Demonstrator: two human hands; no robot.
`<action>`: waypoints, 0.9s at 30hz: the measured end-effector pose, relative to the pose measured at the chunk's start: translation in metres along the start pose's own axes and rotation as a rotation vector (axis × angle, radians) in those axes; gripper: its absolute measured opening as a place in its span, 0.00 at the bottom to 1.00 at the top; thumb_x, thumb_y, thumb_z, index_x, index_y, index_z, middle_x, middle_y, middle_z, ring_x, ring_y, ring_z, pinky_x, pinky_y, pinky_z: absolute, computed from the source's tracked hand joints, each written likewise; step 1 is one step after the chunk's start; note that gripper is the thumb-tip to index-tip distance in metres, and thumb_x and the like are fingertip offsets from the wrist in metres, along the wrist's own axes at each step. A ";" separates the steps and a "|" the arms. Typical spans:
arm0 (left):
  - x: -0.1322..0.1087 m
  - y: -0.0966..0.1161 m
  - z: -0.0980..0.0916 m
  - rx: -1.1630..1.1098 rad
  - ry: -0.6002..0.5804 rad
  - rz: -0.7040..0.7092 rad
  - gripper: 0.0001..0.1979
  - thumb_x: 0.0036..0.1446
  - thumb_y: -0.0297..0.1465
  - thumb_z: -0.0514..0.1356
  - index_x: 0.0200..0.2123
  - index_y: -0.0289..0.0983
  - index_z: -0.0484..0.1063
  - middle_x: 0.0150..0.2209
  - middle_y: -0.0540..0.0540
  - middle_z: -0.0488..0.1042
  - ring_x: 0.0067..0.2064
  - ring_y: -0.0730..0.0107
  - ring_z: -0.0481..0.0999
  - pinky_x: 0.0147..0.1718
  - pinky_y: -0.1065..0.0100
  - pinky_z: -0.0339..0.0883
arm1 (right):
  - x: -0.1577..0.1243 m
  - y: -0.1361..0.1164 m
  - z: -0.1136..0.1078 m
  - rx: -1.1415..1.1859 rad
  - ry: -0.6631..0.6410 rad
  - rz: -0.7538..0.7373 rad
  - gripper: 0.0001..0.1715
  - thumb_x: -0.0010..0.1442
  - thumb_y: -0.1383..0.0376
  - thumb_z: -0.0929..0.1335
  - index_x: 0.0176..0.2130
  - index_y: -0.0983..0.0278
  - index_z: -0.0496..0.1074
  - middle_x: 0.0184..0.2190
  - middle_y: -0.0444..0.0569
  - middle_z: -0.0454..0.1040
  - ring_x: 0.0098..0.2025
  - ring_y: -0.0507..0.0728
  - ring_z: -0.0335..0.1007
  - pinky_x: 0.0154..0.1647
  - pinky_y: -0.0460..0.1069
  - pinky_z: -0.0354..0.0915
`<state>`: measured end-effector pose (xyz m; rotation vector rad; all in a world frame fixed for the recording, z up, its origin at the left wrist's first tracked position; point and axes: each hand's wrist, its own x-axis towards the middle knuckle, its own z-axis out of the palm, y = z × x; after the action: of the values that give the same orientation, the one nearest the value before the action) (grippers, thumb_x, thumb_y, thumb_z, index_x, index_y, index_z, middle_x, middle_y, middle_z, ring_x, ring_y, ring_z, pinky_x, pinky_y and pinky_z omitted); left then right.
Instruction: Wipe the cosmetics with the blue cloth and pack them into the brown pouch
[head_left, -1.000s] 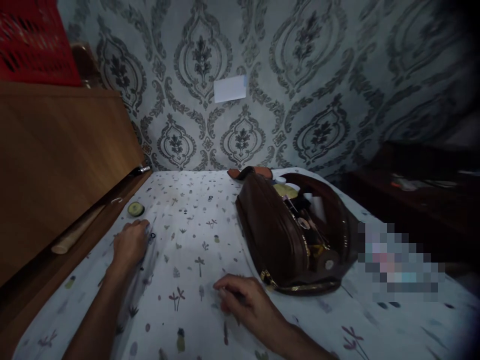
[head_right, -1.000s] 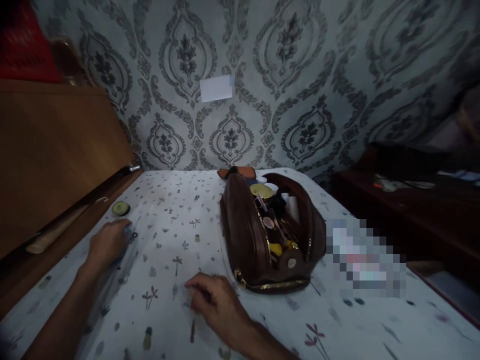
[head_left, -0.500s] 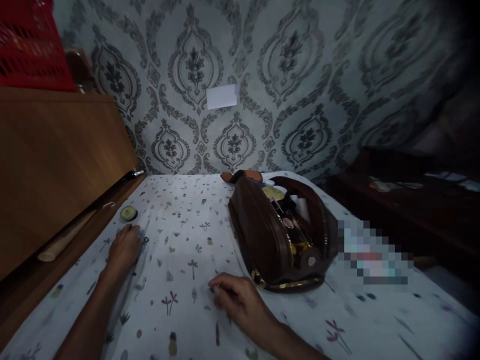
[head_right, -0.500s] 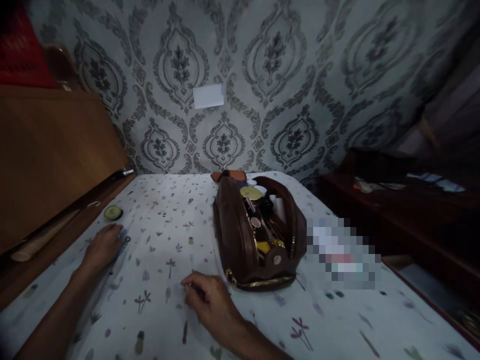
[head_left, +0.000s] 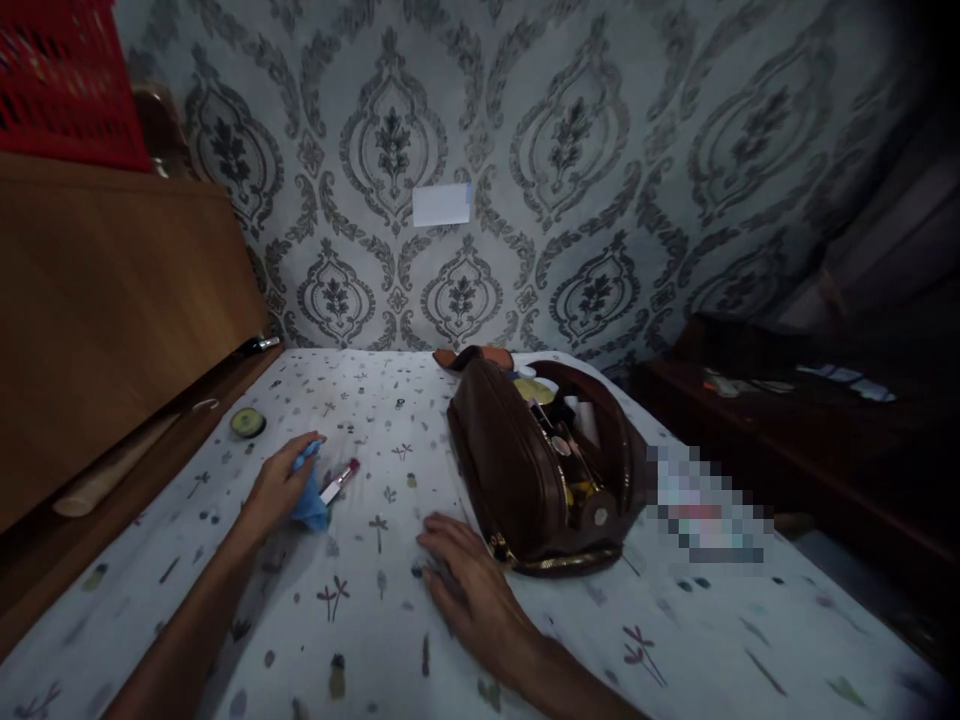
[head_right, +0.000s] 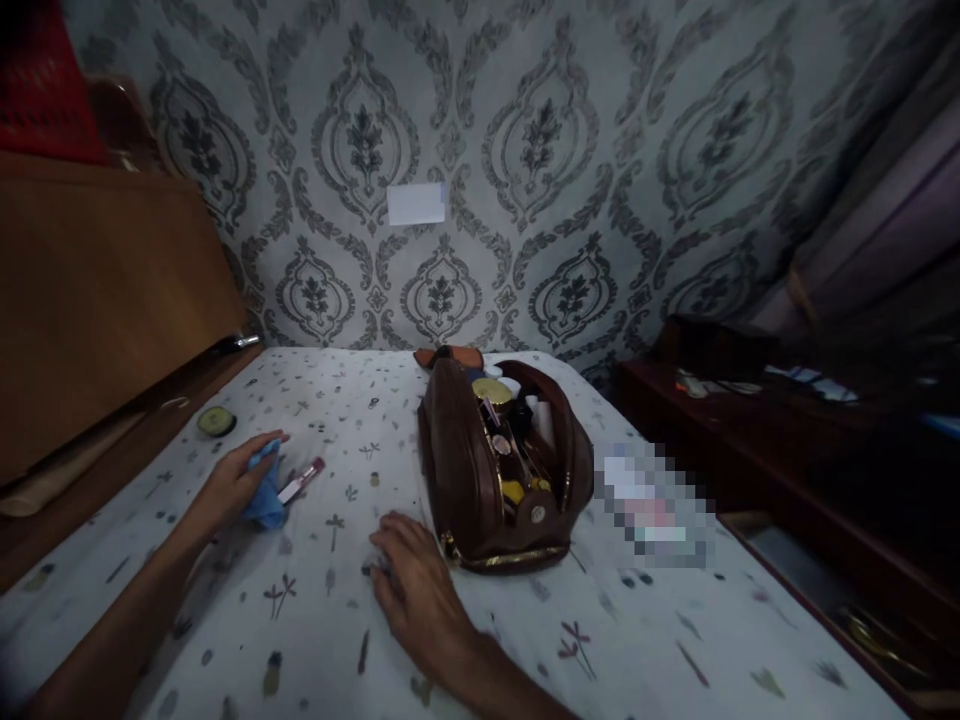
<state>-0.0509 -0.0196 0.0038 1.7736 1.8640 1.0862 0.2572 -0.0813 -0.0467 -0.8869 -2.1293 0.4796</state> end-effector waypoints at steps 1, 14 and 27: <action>-0.001 -0.005 0.003 0.028 -0.009 -0.015 0.26 0.55 0.45 0.53 0.50 0.36 0.75 0.58 0.37 0.75 0.62 0.49 0.70 0.64 0.50 0.59 | 0.001 -0.002 -0.001 0.006 -0.009 0.007 0.19 0.63 0.71 0.65 0.53 0.64 0.71 0.56 0.59 0.74 0.61 0.63 0.68 0.62 0.62 0.67; -0.030 0.065 0.054 -0.164 -0.217 0.061 0.21 0.64 0.41 0.52 0.57 0.41 0.68 0.57 0.43 0.75 0.59 0.57 0.74 0.56 0.57 0.69 | 0.020 -0.017 -0.009 -0.027 -0.113 0.166 0.18 0.62 0.72 0.64 0.52 0.68 0.70 0.52 0.60 0.74 0.57 0.64 0.69 0.59 0.60 0.67; -0.019 -0.058 -0.046 0.332 0.005 0.061 0.24 0.57 0.40 0.48 0.50 0.37 0.74 0.50 0.42 0.80 0.52 0.54 0.79 0.53 0.58 0.72 | 0.054 -0.025 0.002 -0.300 -0.221 0.227 0.23 0.67 0.65 0.65 0.60 0.60 0.68 0.58 0.60 0.68 0.60 0.67 0.65 0.59 0.63 0.64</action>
<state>-0.1201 -0.0470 -0.0129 2.0168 2.1036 0.8374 0.2194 -0.0591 -0.0065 -1.3071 -2.3533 0.3917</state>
